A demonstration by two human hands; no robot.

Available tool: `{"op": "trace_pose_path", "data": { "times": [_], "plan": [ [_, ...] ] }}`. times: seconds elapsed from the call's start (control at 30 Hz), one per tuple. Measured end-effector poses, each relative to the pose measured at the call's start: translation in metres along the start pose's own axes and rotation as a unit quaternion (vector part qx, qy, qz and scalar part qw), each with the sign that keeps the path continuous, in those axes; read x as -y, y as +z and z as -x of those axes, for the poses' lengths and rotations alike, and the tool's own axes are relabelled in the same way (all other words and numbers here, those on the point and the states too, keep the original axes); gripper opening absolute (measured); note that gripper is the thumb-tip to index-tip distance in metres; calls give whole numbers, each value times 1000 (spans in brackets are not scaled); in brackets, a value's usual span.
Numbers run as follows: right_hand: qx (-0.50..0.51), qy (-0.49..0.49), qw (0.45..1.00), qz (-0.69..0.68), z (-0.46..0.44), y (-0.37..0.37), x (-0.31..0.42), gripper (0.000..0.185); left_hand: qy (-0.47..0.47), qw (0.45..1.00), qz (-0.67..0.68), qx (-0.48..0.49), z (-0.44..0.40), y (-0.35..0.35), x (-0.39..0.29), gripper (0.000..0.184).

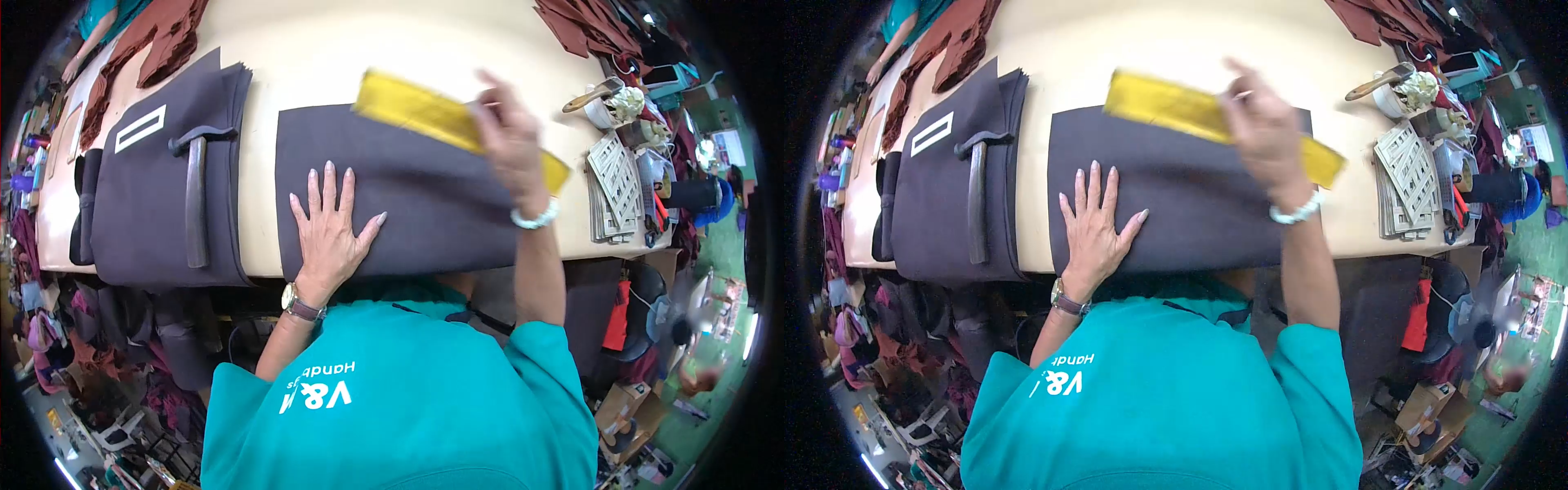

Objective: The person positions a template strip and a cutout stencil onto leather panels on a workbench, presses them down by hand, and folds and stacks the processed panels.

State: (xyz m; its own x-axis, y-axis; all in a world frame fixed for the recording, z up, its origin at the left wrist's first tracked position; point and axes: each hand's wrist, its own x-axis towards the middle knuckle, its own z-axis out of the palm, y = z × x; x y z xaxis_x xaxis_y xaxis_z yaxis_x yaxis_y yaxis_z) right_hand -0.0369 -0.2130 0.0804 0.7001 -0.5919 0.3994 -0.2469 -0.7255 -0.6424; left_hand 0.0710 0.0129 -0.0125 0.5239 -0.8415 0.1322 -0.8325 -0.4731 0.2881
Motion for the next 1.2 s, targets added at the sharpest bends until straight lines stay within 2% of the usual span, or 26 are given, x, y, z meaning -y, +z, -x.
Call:
{"op": "trace_pose_path", "data": {
  "times": [0.07, 0.17, 0.27, 0.37, 0.5, 0.63, 0.8, 0.9, 1.2],
  "plan": [
    [2, -75, 993, 91, 4, 40, -18, 38, 2, 1000, -1, -6, -1, -1, 2, 75],
    [-83, -67, 979, 172, 25, 41, -36, 41, -1, 999, -9, -45, -9, -10, 6, 75],
    [-109, 72, 957, 260, 61, 21, -31, 45, -12, 998, -9, -59, -24, -18, 15, 74],
    [-69, 220, 915, 332, 96, 16, -29, 46, -14, 998, -2, -53, -39, -11, 23, 70],
    [-96, 221, 956, 166, 94, 20, -29, 44, -17, 994, 68, -85, -52, -3, 21, 58],
    [-149, 263, 951, -66, 69, 25, -55, 40, -25, 982, 128, -137, -63, -3, 27, 48],
    [-115, 205, 970, 57, 67, 31, -73, 36, -37, 990, 48, -128, -63, 5, 26, 40],
    [-115, 173, 976, 59, 68, 32, -76, 33, -37, 990, 63, -122, -63, 5, 27, 38],
    [-89, 182, 973, 113, 67, 33, -72, 33, -56, 993, 22, -98, -66, 6, 23, 41]
  ]
}}
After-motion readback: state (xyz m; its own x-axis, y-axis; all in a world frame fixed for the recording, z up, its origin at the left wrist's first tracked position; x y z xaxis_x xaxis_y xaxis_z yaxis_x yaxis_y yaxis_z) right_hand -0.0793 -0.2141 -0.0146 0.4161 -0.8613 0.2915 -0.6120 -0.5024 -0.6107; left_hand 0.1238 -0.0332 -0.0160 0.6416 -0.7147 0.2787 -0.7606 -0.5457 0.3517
